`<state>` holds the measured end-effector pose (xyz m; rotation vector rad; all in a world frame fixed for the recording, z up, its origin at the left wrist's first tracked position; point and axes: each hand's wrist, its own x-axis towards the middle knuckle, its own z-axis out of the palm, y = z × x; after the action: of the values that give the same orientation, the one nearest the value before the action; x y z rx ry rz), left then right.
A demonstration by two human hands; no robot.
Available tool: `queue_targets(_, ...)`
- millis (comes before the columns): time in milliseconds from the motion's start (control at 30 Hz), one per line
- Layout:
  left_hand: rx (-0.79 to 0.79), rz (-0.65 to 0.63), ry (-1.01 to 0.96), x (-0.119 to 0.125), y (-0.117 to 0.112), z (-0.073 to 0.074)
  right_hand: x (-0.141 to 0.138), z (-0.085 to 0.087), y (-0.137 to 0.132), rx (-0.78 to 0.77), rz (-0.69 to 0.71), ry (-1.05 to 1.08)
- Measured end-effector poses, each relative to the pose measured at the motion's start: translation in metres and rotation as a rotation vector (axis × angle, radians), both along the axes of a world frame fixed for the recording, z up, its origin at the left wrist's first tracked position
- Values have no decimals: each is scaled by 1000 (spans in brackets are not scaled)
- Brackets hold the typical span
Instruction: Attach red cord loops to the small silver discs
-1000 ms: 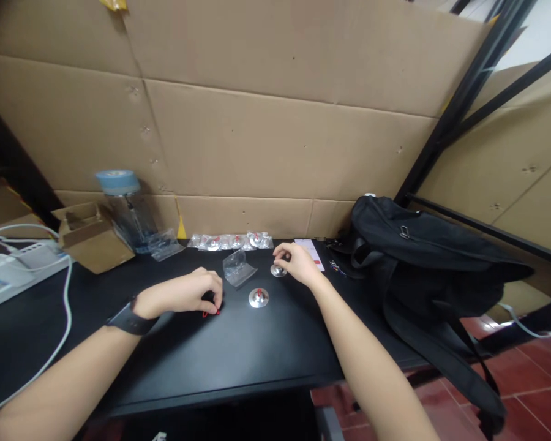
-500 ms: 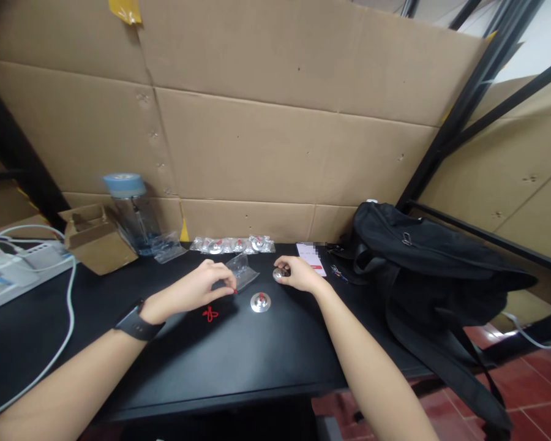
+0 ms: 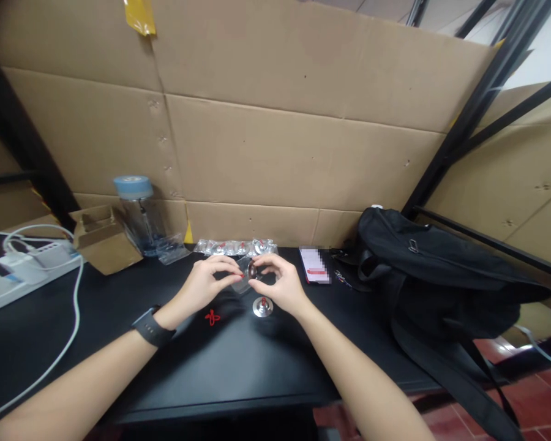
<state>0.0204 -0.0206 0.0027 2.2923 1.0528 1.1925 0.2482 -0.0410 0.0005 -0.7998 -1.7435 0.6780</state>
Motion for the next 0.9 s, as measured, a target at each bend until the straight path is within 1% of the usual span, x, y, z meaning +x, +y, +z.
queue_targets(133,-5,6,-70,5,-1,-3,-15,-4,-7,22,14,42)
queue_targets(300,5,17,-72,10,-7,-2,-17,-10,-6,24,19,88)
queue_targets(433,18,56,-35,13,-11,-1,-18,-9,-7,31,12,91)
queue_targets(567,24,81,34,14,-15,0,-18,-8,-8,28,-28,64)
queue_targets(733,105,161,136,16,-19,-1,-20,-10,-9,30,-40,43)
queue_targets(800,123,173,145,16,-19,-1,-21,-11,-9,25,-32,49)
queue_targets(900,90,154,108,16,-18,-2,-22,-11,-8,10,-14,103)
